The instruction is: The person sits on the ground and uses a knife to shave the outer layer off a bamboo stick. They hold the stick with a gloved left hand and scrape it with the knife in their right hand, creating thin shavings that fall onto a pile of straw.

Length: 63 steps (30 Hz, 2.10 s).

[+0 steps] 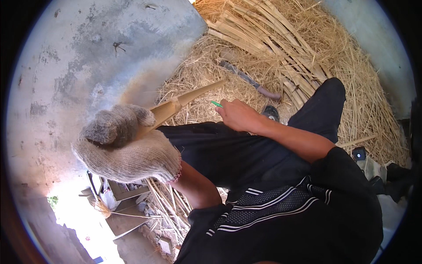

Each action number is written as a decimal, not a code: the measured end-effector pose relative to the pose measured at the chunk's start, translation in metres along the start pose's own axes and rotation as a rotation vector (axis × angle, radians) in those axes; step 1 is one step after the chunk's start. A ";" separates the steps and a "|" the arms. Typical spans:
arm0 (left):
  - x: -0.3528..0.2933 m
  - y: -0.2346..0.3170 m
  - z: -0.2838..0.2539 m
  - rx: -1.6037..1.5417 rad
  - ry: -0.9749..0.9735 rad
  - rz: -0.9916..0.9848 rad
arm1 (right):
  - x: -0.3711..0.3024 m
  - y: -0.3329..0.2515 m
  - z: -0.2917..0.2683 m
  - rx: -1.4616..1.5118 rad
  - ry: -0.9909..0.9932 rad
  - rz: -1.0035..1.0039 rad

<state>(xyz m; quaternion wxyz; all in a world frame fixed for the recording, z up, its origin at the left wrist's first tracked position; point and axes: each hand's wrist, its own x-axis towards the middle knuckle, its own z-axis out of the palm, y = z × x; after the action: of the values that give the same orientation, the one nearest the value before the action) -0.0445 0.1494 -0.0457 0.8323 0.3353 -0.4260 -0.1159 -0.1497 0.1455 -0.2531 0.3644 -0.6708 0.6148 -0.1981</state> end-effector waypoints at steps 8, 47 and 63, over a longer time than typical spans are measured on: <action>0.006 0.002 -0.013 -0.087 -0.080 -0.081 | -0.004 -0.019 -0.064 -0.181 -0.015 -0.146; -0.005 0.009 -0.001 -0.063 -0.046 -0.148 | -0.003 -0.034 -0.011 0.290 0.117 -0.179; 0.005 0.007 0.004 -0.079 -0.069 -0.143 | 0.037 0.005 0.009 0.210 0.079 -0.125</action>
<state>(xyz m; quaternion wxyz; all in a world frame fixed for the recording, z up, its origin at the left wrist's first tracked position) -0.0456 0.1505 -0.0362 0.8194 0.3276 -0.4243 -0.2033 -0.1404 0.1125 -0.2697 0.3953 -0.6575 0.5616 -0.3099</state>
